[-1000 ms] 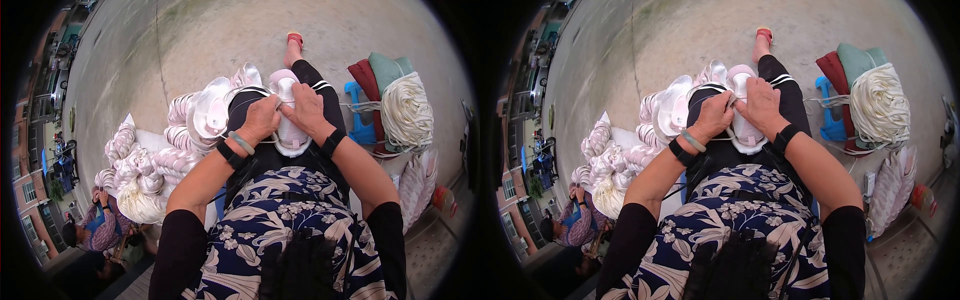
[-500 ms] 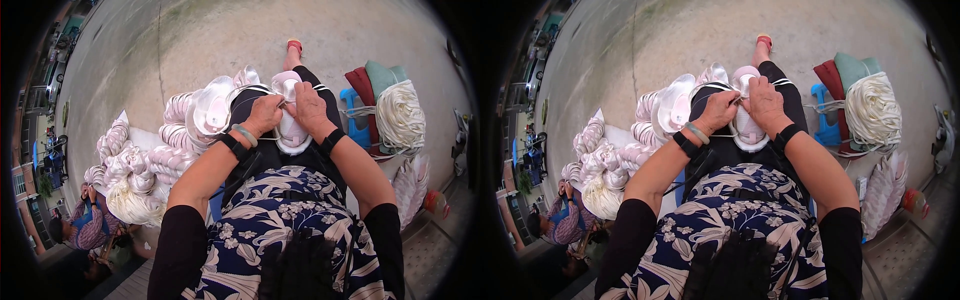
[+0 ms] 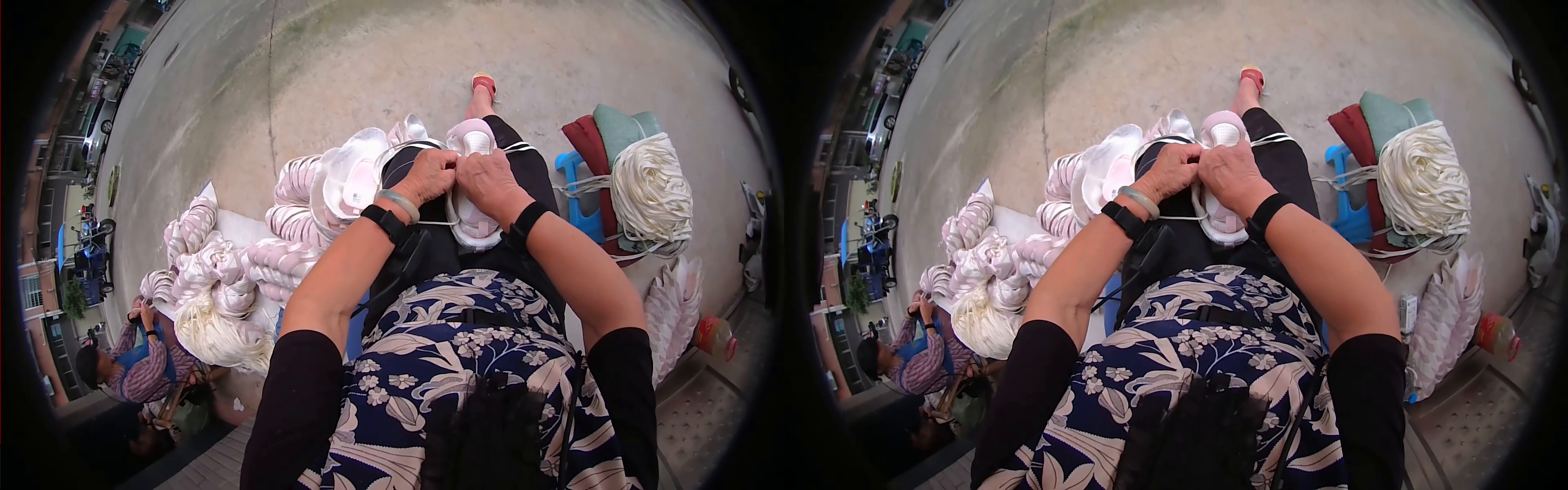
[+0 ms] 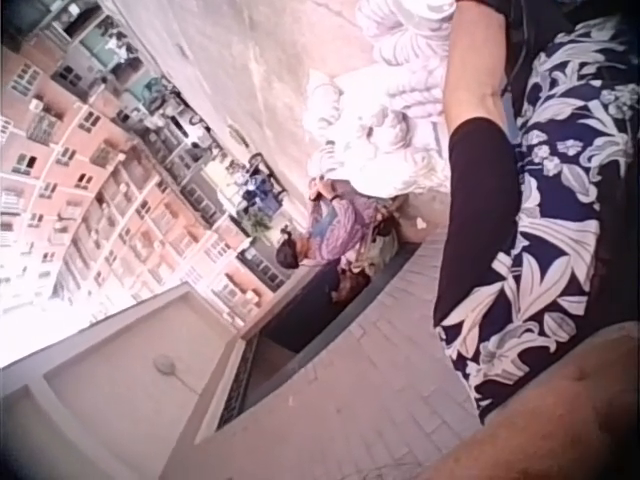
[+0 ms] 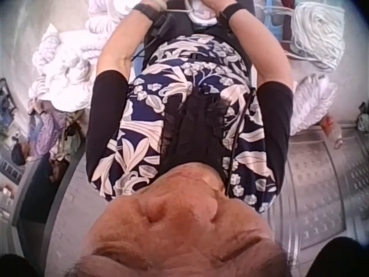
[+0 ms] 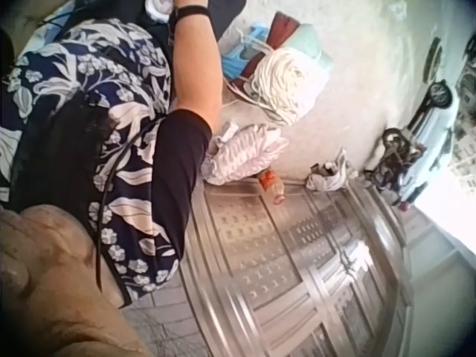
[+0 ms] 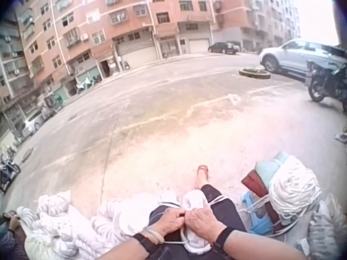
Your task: Lacing white and pink athletic shoes by hand while sitting outdoors.
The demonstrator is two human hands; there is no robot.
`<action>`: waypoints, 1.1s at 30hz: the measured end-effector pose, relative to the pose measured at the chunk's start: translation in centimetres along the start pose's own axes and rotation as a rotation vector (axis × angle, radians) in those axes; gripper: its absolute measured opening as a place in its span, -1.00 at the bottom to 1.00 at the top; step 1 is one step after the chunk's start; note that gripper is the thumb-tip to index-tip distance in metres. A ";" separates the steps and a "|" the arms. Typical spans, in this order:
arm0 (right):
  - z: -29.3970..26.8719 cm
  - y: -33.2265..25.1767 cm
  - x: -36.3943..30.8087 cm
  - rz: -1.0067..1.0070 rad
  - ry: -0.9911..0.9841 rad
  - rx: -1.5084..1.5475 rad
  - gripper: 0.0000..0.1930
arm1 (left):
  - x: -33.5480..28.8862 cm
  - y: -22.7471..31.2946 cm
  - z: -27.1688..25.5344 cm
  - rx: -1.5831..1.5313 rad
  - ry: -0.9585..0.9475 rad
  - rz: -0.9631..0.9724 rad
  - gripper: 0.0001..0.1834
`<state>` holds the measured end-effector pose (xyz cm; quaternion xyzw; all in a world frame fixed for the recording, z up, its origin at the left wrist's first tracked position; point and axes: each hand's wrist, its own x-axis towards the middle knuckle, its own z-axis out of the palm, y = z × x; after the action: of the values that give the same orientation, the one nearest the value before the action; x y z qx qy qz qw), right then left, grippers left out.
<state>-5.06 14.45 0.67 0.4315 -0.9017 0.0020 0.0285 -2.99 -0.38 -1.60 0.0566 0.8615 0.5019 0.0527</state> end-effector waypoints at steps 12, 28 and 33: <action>1.1 6.3 -16.1 0.043 0.060 0.606 -0.79 | -0.7 0.0 0.9 0.167 0.053 -0.066 -0.56; 1.2 9.4 -23.9 0.424 0.070 0.500 -0.81 | 0.5 1.0 1.8 -0.046 0.272 -0.321 -0.41; -0.2 7.0 -13.2 0.190 0.344 0.538 -0.76 | 1.3 1.7 1.8 -0.560 0.351 -0.498 -0.38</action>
<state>-2.24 29.12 0.30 0.3309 -0.8870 0.3154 0.0653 -3.90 2.21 -1.04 -0.2565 0.6750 0.6907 0.0381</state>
